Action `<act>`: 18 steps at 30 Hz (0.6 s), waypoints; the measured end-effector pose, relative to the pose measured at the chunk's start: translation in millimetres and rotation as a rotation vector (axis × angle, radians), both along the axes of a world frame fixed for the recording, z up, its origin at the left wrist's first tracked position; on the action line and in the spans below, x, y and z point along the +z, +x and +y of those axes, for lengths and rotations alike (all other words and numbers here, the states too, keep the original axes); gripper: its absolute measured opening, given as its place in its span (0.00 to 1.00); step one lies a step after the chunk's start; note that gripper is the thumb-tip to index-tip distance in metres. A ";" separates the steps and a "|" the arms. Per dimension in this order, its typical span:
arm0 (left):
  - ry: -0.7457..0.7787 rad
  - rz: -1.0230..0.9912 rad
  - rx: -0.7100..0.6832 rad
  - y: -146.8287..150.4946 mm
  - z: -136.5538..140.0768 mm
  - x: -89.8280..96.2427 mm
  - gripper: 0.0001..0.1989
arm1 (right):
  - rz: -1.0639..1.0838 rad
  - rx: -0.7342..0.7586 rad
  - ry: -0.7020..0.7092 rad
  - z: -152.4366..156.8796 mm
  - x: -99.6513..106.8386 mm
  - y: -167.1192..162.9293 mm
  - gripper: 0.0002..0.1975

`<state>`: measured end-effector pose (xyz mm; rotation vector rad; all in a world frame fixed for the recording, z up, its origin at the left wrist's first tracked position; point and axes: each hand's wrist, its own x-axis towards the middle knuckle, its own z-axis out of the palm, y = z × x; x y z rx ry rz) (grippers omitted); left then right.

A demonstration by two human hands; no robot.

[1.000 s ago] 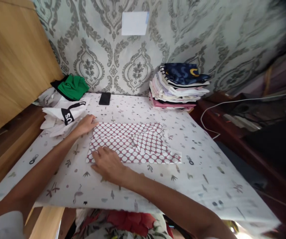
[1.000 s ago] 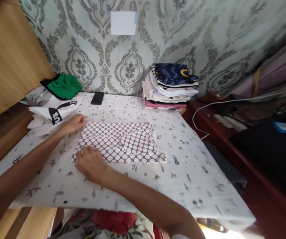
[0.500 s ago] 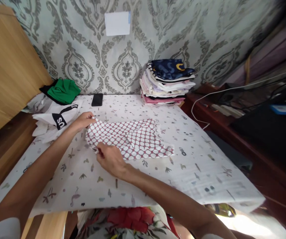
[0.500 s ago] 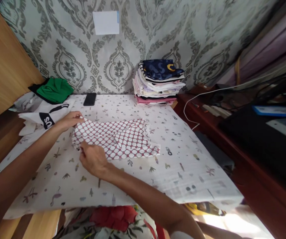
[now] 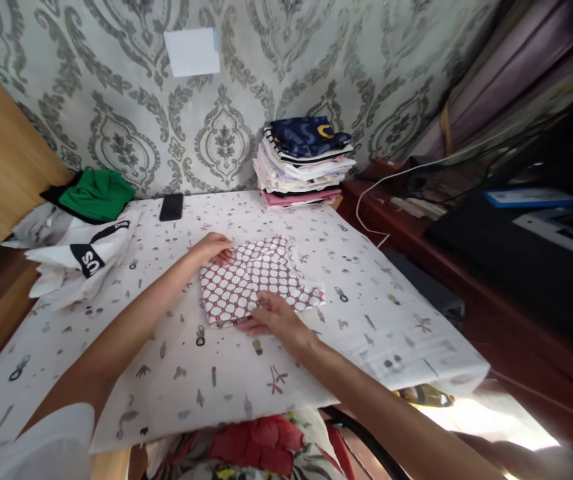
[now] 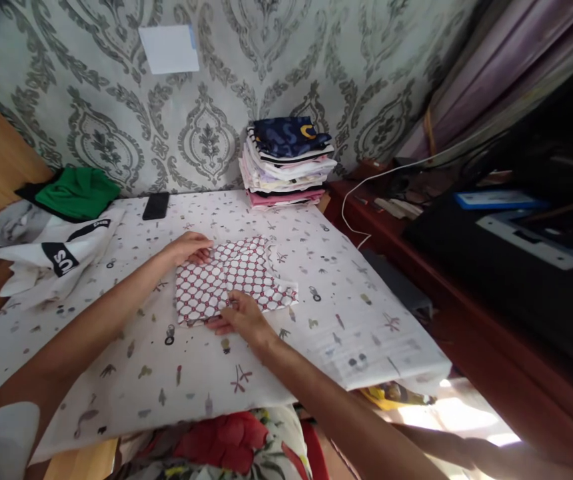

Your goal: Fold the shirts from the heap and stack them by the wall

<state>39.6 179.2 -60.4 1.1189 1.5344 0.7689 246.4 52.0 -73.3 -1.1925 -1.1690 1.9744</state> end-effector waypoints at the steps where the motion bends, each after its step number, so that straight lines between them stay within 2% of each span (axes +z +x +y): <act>1: -0.001 0.006 -0.008 2.5 1.4 -3.6 0.11 | 0.000 -0.001 -0.021 1.1 1.0 0.3 0.11; 6: 0.070 0.032 -0.020 -0.2 -3.9 -3.5 0.07 | -0.005 0.001 -0.106 8.5 1.5 -2.1 0.15; 9: 0.337 0.226 -0.103 -2.1 -29.7 -1.3 0.09 | -0.026 0.023 -0.048 10.1 -4.2 -2.5 0.15; 12: 0.619 0.501 -0.274 0.9 -70.2 -11.8 0.18 | -0.114 0.055 0.072 9.6 -7.0 1.2 0.12; 14: 0.666 0.642 -0.371 4.4 -94.3 -25.3 0.27 | -0.291 0.062 0.290 10.5 -3.8 5.0 0.08; 16: 0.654 0.755 -0.450 7.3 -109.1 -38.8 0.34 | -0.537 0.022 0.618 14.6 2.7 5.7 0.02; 18: 0.643 0.829 -0.494 8.4 -114.2 -48.1 0.37 | -0.697 0.013 0.903 23.0 9.2 -1.0 0.07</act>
